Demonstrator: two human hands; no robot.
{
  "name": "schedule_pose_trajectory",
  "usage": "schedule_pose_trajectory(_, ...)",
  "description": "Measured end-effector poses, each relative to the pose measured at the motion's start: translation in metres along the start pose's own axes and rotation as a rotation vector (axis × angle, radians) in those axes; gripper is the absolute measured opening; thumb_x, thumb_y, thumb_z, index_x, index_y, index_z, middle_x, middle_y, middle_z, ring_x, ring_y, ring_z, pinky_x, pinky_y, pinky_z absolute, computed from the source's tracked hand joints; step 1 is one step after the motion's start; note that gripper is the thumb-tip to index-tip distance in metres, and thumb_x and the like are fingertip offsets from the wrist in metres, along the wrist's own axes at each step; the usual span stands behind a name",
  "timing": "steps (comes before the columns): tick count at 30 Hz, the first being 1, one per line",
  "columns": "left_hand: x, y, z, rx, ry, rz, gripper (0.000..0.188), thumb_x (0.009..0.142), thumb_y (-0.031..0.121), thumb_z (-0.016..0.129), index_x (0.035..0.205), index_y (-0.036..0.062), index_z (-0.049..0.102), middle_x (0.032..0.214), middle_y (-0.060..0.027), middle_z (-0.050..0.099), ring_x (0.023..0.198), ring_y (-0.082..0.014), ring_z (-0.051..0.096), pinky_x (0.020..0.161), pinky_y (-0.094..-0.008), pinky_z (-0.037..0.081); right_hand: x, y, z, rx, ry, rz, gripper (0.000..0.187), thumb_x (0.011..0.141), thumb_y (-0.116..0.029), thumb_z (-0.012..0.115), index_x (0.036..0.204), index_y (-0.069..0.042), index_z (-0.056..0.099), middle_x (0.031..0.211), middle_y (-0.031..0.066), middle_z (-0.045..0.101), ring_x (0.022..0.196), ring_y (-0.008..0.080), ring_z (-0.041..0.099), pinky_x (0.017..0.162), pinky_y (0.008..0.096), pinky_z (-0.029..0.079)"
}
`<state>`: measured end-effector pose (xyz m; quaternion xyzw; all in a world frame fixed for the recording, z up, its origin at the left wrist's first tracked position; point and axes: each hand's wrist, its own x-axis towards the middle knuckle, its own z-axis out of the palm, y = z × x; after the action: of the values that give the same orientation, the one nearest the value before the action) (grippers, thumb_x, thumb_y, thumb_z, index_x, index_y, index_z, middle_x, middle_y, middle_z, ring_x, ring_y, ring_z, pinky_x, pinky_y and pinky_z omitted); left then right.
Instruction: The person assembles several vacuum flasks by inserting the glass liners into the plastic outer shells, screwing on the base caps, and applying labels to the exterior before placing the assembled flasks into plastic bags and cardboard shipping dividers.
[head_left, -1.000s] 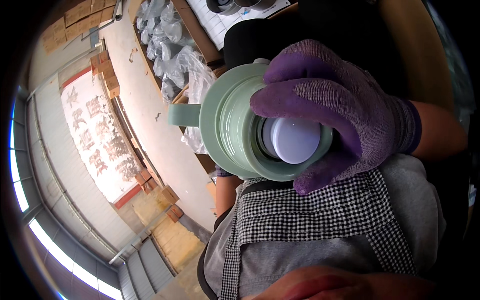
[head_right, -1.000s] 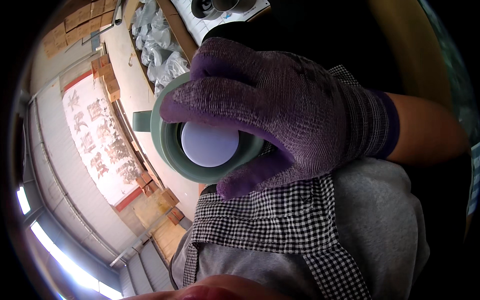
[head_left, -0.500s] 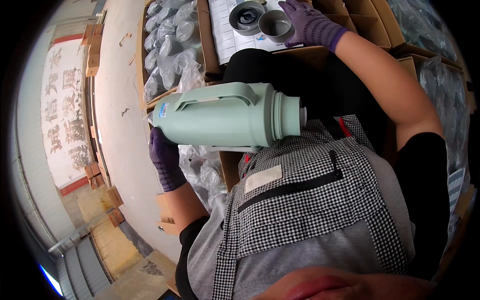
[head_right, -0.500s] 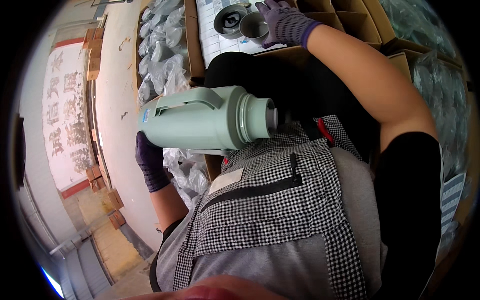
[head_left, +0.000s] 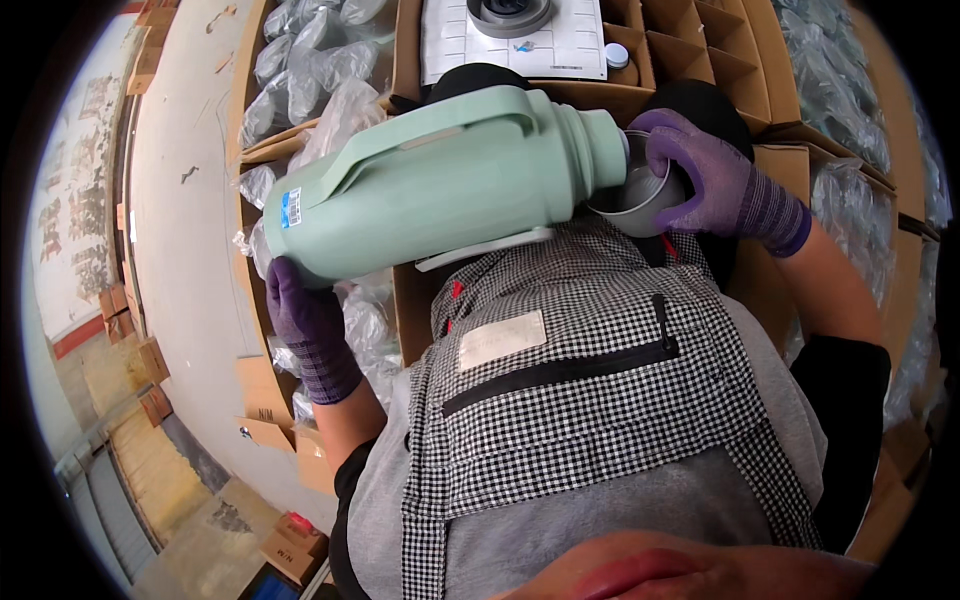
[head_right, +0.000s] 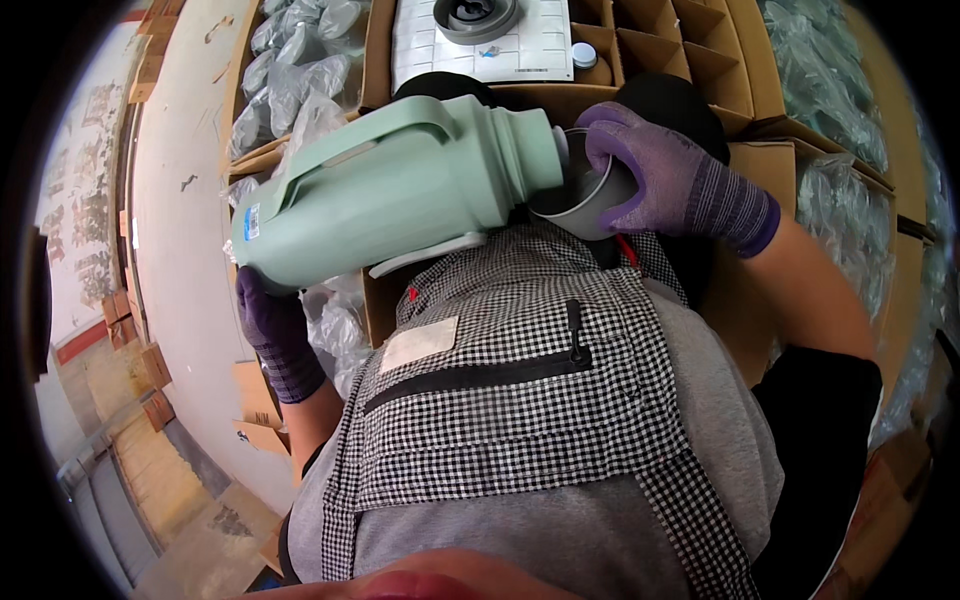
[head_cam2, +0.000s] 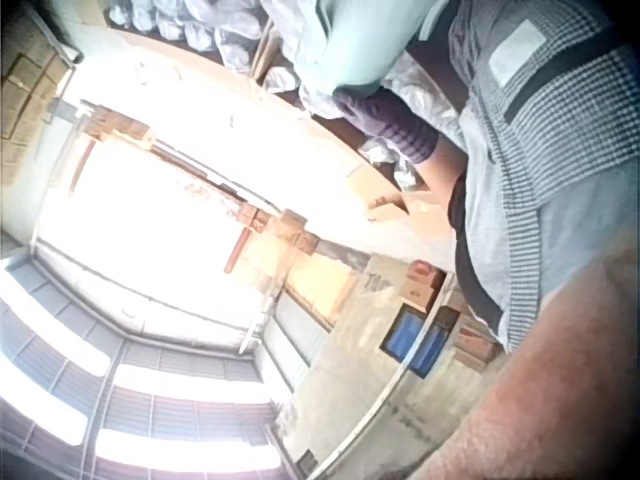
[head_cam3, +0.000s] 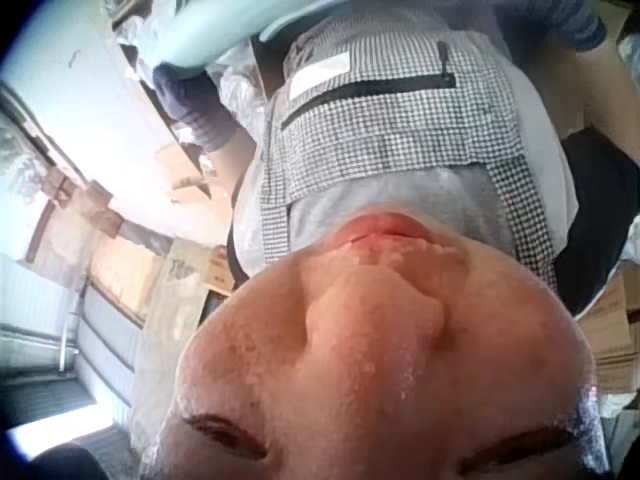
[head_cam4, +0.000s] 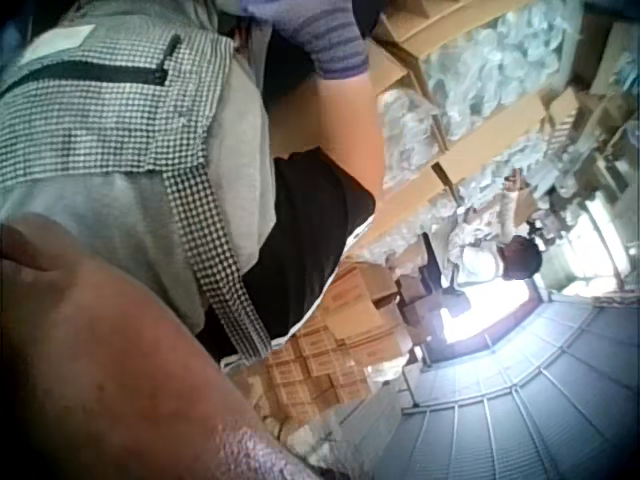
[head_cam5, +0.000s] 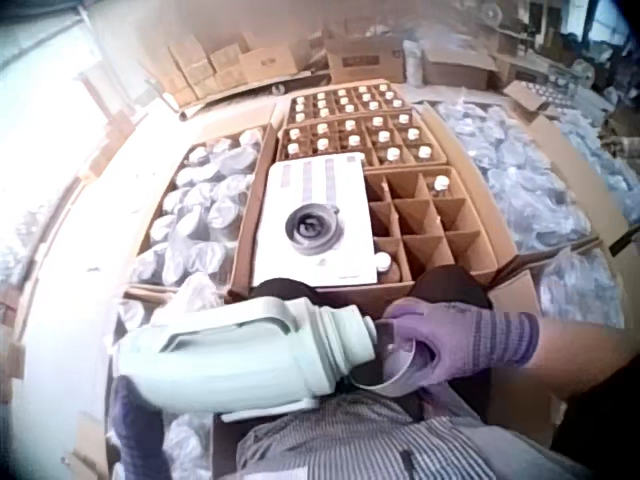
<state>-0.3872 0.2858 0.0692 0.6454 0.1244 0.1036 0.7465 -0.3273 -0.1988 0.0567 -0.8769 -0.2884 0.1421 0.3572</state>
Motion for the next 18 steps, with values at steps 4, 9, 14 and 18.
schedule_pose_trajectory(4, 0.004, 0.018, 0.0, 0.277, -0.126, 0.053, 0.041, 0.106, 0.032, 0.046, 0.122, -0.0035, 0.059, 0.111, -0.012, 0.067, 0.099, -0.0197, 0.064, 0.085, -0.0332, 0.051, -0.043, -0.006, 0.055, 0.033, 0.264, -0.041, 0.07, 0.062, -0.016, 0.087, 0.124, -0.007, 0.054, 0.142, 0.0196, 0.047, 0.13, 0.0366, 0.051, 0.108, 0.0435, 0.045)
schedule_pose_trajectory(9, 0.025, 0.021, -0.011, 0.207, -0.24, 0.028, 0.035, 0.105, 0.025, 0.05, 0.121, -0.0041, 0.061, 0.109, -0.0097, 0.066, 0.095, -0.0141, 0.061, 0.081, -0.0279, 0.049, -0.079, -0.01, 0.098, 0.049, 0.511, 0.154, 0.106, 0.068, -0.036, 0.091, 0.151, 0.0, 0.034, 0.152, 0.0217, 0.04, 0.138, 0.0365, 0.044, 0.116, 0.045, 0.037)
schedule_pose_trajectory(14, -0.008, 0.01, 0.021, 0.185, -0.22, 0.06, 0.034, 0.105, 0.023, 0.051, 0.122, -0.0061, 0.06, 0.111, -0.0112, 0.066, 0.099, -0.0179, 0.063, 0.088, -0.0301, 0.05, -0.079, -0.005, 0.115, -0.068, 0.599, 0.078, 0.101, 0.072, -0.041, 0.087, 0.149, 0.0, 0.036, 0.144, 0.0216, 0.046, 0.133, 0.0358, 0.048, 0.115, 0.0439, 0.037)
schedule_pose_trajectory(18, -0.015, -0.017, 0.015, 0.084, -0.15, -0.111, 0.035, 0.104, 0.025, 0.052, 0.122, -0.0036, 0.058, 0.119, -0.015, 0.064, 0.111, -0.0229, 0.062, 0.097, -0.0367, 0.049, -0.062, -0.026, 0.1, 0.125, 0.745, -0.087, 0.089, 0.078, -0.036, 0.082, 0.148, -0.001, 0.039, 0.142, 0.0198, 0.049, 0.128, 0.033, 0.051, 0.111, 0.041, 0.039)
